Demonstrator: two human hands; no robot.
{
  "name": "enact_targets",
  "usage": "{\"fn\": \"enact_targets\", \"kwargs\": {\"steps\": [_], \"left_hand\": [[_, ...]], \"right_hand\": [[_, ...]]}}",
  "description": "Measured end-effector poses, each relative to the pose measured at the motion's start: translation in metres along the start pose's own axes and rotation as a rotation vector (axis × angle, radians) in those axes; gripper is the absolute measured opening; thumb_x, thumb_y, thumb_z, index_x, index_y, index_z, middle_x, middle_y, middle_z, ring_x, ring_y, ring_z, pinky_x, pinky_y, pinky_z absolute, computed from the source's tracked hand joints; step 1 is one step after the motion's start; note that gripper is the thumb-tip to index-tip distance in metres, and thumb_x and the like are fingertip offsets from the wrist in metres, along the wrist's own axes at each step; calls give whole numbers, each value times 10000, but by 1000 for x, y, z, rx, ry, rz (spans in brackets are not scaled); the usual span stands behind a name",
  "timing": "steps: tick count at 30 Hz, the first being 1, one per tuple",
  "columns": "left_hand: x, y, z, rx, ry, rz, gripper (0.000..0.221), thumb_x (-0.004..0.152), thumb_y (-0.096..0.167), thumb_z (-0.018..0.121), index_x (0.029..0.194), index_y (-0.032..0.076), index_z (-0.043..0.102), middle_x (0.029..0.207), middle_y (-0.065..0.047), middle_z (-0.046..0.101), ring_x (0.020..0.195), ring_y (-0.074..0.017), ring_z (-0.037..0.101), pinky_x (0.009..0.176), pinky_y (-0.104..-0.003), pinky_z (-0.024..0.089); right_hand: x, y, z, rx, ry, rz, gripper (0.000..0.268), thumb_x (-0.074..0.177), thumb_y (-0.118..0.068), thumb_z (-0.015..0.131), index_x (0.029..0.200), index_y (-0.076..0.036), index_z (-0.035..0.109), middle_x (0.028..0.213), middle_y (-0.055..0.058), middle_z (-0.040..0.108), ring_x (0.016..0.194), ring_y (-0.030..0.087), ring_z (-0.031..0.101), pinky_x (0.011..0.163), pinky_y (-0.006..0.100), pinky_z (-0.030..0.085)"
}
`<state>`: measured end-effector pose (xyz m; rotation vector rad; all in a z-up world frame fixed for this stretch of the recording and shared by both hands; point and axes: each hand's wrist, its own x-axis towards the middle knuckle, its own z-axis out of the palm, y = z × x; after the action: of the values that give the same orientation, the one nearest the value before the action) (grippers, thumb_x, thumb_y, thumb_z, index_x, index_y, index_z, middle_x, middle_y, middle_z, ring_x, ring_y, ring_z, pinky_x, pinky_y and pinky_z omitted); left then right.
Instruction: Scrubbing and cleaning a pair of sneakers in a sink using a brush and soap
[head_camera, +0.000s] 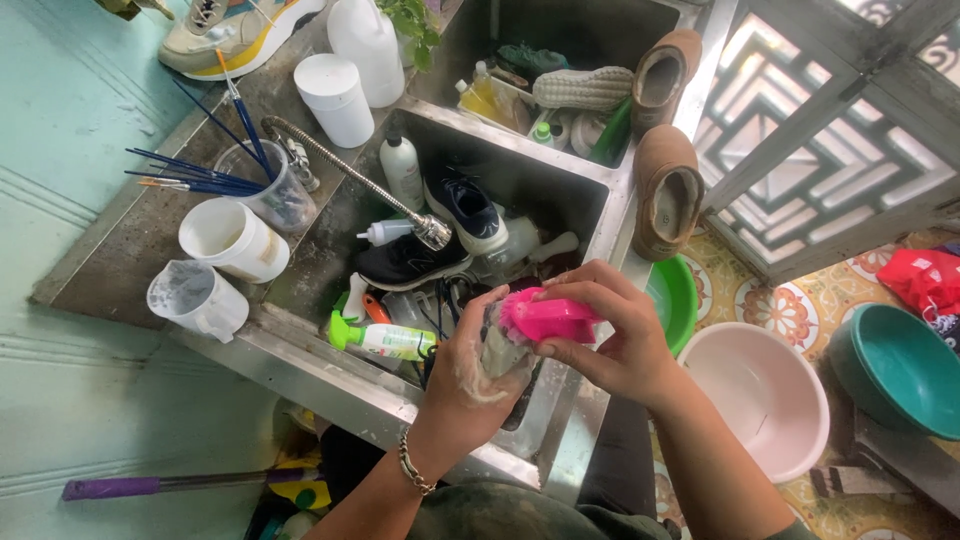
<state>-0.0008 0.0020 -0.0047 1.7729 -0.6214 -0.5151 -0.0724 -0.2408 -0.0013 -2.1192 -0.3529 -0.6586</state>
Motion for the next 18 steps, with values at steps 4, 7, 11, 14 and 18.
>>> {"fn": "enact_targets", "kwargs": {"steps": [4, 7, 11, 14, 18], "left_hand": [[-2, -2, -1, -47, -8, 46, 925, 1005, 245, 971, 1786, 104, 497, 1390, -158, 890, 1163, -262, 945, 1002, -384, 814], [-1, 0, -1, -57, -12, 64, 937, 1000, 225, 976, 1789, 86, 490, 1422, -174, 873, 1182, -262, 941, 1003, -373, 824], [0, -1, 0, -21, 1, -20, 970, 967, 266, 995, 1793, 134, 503, 1437, -150, 879, 1192, -255, 943, 988, -373, 829], [0, 0, -1, -11, 15, -26, 982, 963, 332, 990, 1793, 125, 508, 1490, -147, 854, 1249, -256, 916, 1016, -377, 812], [-1, 2, -1, -54, 21, 10, 919, 974, 277, 998, 1757, 117, 544, 1371, -128, 895, 1090, -232, 923, 931, -351, 793]], "right_hand": [[0, -2, 0, -4, 0, 5, 537, 1045, -446, 952, 1427, -95, 816, 1345, 156, 802, 1174, 301, 825, 972, 377, 711], [-1, -2, 1, -5, 5, 5, 535, 1044, -447, 956, 1428, -105, 808, 1347, 148, 799, 1179, 304, 823, 957, 375, 714], [-2, -2, 0, 1, 1, 26, 526, 1041, -430, 965, 1435, -116, 816, 1371, 143, 801, 1237, 314, 826, 998, 388, 724], [0, -5, 1, -98, 26, -4, 520, 1026, -494, 960, 1403, -152, 850, 1373, 102, 837, 1203, 286, 789, 1006, 393, 660], [-17, 8, 12, 6, 72, 21, 528, 1068, -391, 975, 1516, -160, 818, 1308, 111, 639, 1146, 268, 660, 923, 360, 615]]}}
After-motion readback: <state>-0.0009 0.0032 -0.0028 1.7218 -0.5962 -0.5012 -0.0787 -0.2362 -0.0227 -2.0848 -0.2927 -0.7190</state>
